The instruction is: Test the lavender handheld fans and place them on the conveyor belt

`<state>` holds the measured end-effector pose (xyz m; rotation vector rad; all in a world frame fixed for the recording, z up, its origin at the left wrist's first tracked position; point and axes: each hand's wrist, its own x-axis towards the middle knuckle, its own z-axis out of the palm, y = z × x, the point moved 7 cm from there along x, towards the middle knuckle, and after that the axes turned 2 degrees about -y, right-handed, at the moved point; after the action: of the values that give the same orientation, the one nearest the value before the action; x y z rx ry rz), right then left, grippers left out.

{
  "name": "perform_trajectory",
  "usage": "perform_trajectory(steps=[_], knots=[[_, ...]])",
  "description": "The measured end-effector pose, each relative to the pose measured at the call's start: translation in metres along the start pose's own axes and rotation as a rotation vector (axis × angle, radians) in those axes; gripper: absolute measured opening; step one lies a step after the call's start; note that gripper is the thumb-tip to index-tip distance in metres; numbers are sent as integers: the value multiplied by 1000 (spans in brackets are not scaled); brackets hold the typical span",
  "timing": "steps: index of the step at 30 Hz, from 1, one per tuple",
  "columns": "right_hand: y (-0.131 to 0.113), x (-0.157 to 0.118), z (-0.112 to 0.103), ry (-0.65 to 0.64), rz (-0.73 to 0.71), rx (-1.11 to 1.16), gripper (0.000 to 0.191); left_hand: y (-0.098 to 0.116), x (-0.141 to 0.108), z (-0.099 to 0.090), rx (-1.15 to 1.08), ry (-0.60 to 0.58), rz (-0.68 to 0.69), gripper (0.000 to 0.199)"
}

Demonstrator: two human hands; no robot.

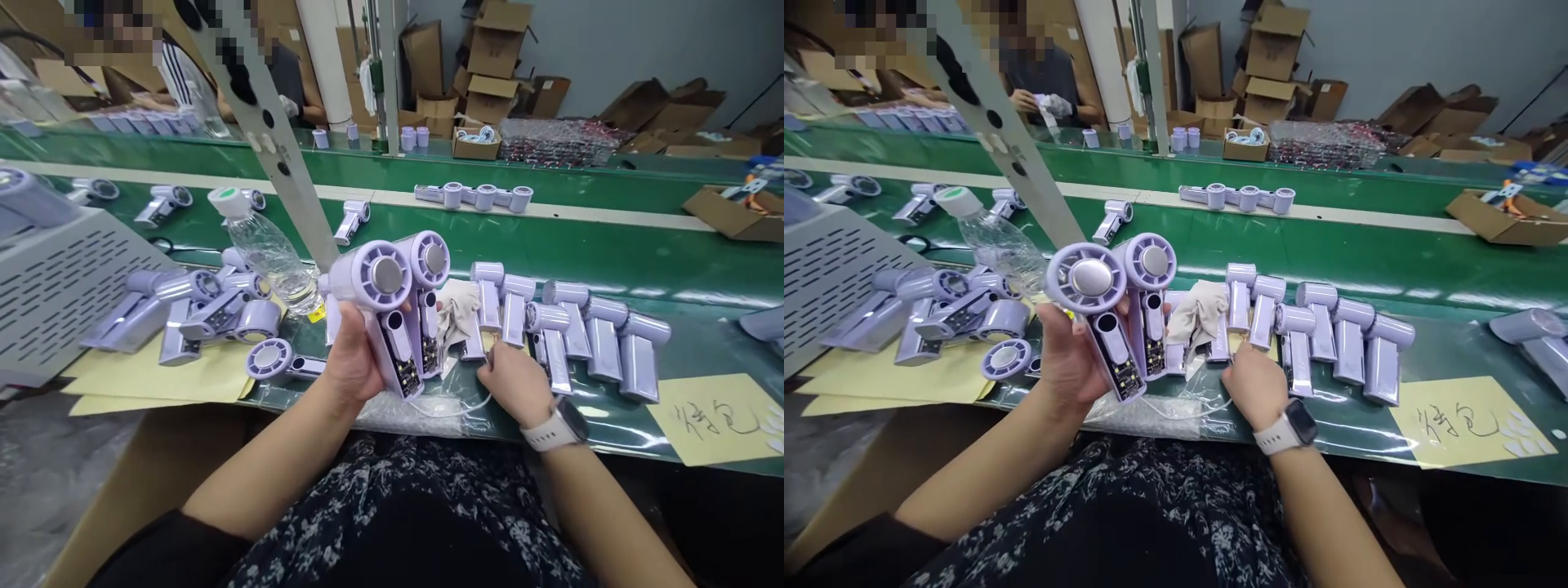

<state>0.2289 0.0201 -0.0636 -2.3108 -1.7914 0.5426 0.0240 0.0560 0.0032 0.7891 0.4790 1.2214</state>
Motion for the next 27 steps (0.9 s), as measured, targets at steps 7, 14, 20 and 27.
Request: perform_trajectory(steps=[7, 14, 20, 27], knots=[[-14, -34, -13, -206, -193, 776, 14, 8, 3, -7, -35, 26, -18, 73], [-83, -60, 0, -502, -321, 1075, 20, 4, 11, 4, -104, 79, 36, 72], [-97, -59, -2, -321, -252, 1173, 24, 8, 9, 5, -114, 9, 77, 68], [-95, -63, 13, -325, -132, 1208, 41, 3, 6, -5, -35, 50, 128, 70]])
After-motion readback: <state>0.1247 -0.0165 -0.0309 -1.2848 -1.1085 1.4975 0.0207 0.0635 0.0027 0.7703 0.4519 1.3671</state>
